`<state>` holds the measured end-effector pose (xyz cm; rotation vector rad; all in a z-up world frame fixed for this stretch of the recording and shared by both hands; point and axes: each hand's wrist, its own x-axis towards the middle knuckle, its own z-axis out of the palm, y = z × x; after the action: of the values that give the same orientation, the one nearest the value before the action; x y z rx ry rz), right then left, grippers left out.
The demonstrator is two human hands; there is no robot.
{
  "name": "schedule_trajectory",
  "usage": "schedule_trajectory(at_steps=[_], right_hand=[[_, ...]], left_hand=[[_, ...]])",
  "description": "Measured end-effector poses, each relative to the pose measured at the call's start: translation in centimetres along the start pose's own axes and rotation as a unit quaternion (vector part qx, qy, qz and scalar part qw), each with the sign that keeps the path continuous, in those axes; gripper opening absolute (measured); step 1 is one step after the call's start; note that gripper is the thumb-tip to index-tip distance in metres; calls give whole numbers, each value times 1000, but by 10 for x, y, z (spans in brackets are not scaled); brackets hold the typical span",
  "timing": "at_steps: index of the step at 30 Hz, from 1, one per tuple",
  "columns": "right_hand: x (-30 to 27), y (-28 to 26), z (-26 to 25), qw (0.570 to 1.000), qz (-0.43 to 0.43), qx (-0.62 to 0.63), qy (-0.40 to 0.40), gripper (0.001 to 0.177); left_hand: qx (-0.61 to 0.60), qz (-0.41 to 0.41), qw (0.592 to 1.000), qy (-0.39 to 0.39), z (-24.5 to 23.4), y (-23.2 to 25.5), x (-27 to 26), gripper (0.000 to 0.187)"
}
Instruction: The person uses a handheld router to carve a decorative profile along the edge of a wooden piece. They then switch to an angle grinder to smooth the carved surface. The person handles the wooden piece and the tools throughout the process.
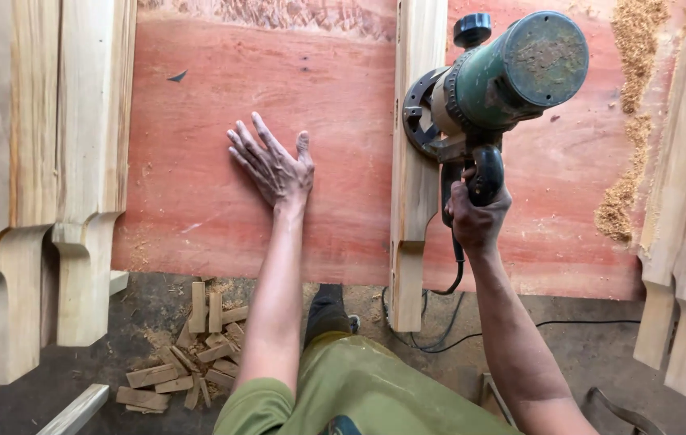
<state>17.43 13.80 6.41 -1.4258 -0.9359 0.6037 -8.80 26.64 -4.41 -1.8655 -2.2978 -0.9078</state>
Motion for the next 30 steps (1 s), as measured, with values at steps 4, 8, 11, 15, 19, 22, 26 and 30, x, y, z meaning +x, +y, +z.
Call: schedule_trajectory(at_steps=[4, 8, 11, 15, 19, 22, 26, 30], right_hand=[[13, 10, -1, 1000, 4, -9, 0, 12], [24, 6, 5, 1000, -1, -6, -1, 11], [32, 7, 8, 1000, -5, -4, 0, 11], [46, 12, 13, 1000, -3, 4, 3, 12], [61, 23, 15, 1000, -2, -1, -8, 10], [71, 23, 18, 1000, -1, -8, -1, 12], [84, 26, 22, 1000, -9, -19, -12, 13], [97, 23, 29, 1000, -14, -23, -11, 13]], left_hand=[[17, 3, 1000, -24, -3, 5, 2, 89], [53, 1, 997, -49, -5, 8, 4, 89], [69, -1, 996, -52, -3, 10, 3, 89], [74, 0, 996, -48, -4, 11, 5, 88], [70, 0, 996, -51, -8, 14, 8, 87], [75, 1, 996, -57, -8, 15, 8, 87], [88, 2, 994, -63, -8, 15, 7, 88], [94, 0, 993, -73, -10, 16, 8, 89]])
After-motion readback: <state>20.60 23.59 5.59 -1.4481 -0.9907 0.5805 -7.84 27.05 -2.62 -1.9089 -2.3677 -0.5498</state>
